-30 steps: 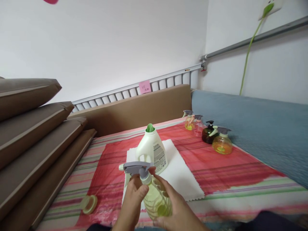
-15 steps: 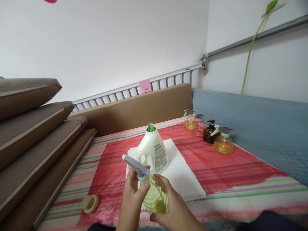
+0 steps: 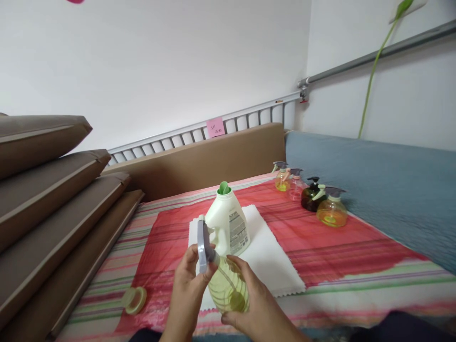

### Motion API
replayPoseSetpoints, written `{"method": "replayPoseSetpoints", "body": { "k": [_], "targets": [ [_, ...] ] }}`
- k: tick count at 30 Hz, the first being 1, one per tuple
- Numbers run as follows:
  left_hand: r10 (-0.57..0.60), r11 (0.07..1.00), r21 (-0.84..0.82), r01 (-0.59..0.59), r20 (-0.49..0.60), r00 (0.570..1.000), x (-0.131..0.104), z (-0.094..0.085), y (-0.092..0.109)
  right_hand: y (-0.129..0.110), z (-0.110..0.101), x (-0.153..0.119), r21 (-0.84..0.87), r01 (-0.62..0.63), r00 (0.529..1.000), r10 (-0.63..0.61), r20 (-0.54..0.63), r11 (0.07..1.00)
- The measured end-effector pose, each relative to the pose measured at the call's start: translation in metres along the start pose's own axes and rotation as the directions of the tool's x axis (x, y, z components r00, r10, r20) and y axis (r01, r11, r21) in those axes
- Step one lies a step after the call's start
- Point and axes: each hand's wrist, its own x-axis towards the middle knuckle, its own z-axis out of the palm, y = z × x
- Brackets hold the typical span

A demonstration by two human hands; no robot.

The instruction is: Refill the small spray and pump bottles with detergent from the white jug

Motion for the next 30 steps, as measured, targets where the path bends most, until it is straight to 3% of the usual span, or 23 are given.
{"method": "replayPoseSetpoints", "body": {
  "k": [5, 10, 15, 21, 26, 30],
  "targets": [
    [-0.007, 0.994, -0.104, 0.025, 0.173, 0.985, 0.002, -0.003, -0.002, 0.003, -0.001, 0.0, 0.036, 0.013, 1.0, -0.013, 0.005, 0.999],
    [0.028, 0.999, -0.018, -0.026, 0.121, 0.992, 0.003, -0.004, -0.002, 0.007, 0.0, 0.001, -0.004, 0.032, 0.999, -0.032, -0.02, 0.999],
    [-0.072, 0.986, -0.123, 0.114, 0.303, 0.95, 0.003, -0.01, -0.005, 0.007, -0.001, -0.001, -0.041, 0.033, 0.999, -0.033, -0.007, 0.999],
    [0.04, 0.998, -0.062, -0.031, 0.157, 0.987, 0.005, -0.009, -0.008, 0.008, 0.0, -0.002, -0.071, 0.032, 0.999, -0.033, -0.026, 0.997],
    [-0.039, 0.991, -0.105, 0.081, 0.354, 0.934, 0.006, -0.016, -0.002, 0.013, 0.003, -0.002, -0.008, 0.033, 0.999, -0.033, -0.006, 0.999],
    [0.002, 0.998, -0.066, 0.01, 0.192, 0.981, 0.007, -0.013, -0.002, 0.012, 0.003, -0.002, 0.009, 0.033, 0.999, -0.033, -0.019, 0.999]
  ]
}}
